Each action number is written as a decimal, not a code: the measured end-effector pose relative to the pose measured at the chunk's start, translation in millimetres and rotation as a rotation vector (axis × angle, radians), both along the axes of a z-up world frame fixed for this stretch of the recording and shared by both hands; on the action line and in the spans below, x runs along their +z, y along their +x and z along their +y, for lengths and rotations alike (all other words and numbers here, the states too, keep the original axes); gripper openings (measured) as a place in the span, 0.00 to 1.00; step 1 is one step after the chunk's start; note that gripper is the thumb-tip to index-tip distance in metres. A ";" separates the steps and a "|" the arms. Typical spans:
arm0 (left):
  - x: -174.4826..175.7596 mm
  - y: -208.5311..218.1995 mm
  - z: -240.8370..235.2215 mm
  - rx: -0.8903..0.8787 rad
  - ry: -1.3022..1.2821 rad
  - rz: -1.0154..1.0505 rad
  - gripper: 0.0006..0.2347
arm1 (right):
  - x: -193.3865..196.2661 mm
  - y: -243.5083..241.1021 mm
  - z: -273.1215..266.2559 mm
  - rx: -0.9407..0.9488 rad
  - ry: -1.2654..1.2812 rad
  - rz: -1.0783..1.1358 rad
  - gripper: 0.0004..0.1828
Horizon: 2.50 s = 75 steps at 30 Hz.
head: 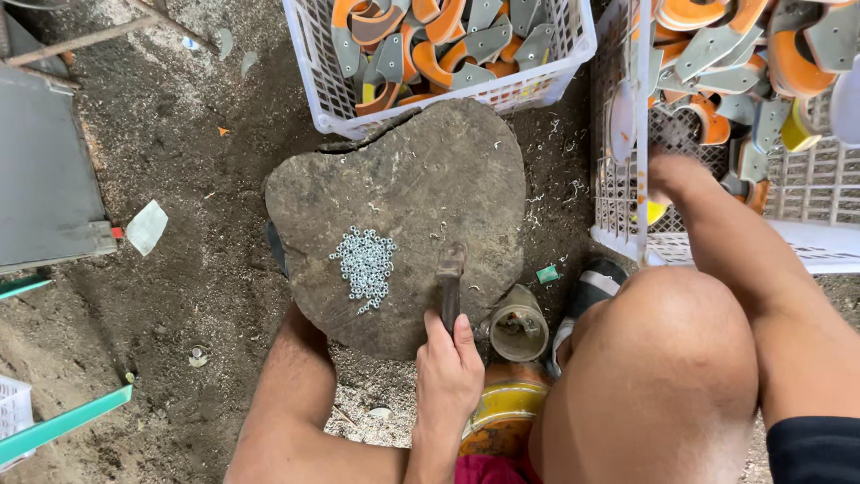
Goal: The person sits on the ground and repeatedly hammers small metal pieces placed on a large stone using a hammer. The person adjusts the metal pieces between strikes and continues the hammering process throughout the clip.
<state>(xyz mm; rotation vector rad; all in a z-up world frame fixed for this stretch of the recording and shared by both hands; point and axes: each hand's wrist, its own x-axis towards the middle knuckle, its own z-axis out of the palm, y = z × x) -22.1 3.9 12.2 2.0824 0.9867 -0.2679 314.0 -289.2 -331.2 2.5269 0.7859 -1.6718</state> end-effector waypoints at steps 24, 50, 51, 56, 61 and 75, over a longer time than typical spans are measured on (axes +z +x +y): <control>6.3 5.2 -10.1 0.046 -0.023 -0.378 0.14 | 394.3 -96.6 141.3 -0.165 0.425 -0.318 0.23; 0.9 15.3 -16.4 -0.037 -0.008 -0.185 0.15 | 356.9 -114.8 309.4 0.396 0.854 -0.405 0.11; 0.6 15.5 -16.8 -0.037 -0.014 -0.184 0.15 | 354.6 -117.8 315.3 0.402 0.789 -0.407 0.10; -3.5 15.4 -18.2 -0.037 -0.051 -0.196 0.15 | 347.4 -119.5 322.7 0.458 0.677 -0.445 0.08; -2.5 15.2 -17.1 -0.044 -0.042 -0.194 0.15 | 344.4 -119.8 321.5 0.472 0.735 -0.368 0.09; -5.9 14.2 -14.1 -0.046 -0.044 -0.218 0.16 | 378.5 -81.6 197.5 0.250 0.437 -0.345 0.12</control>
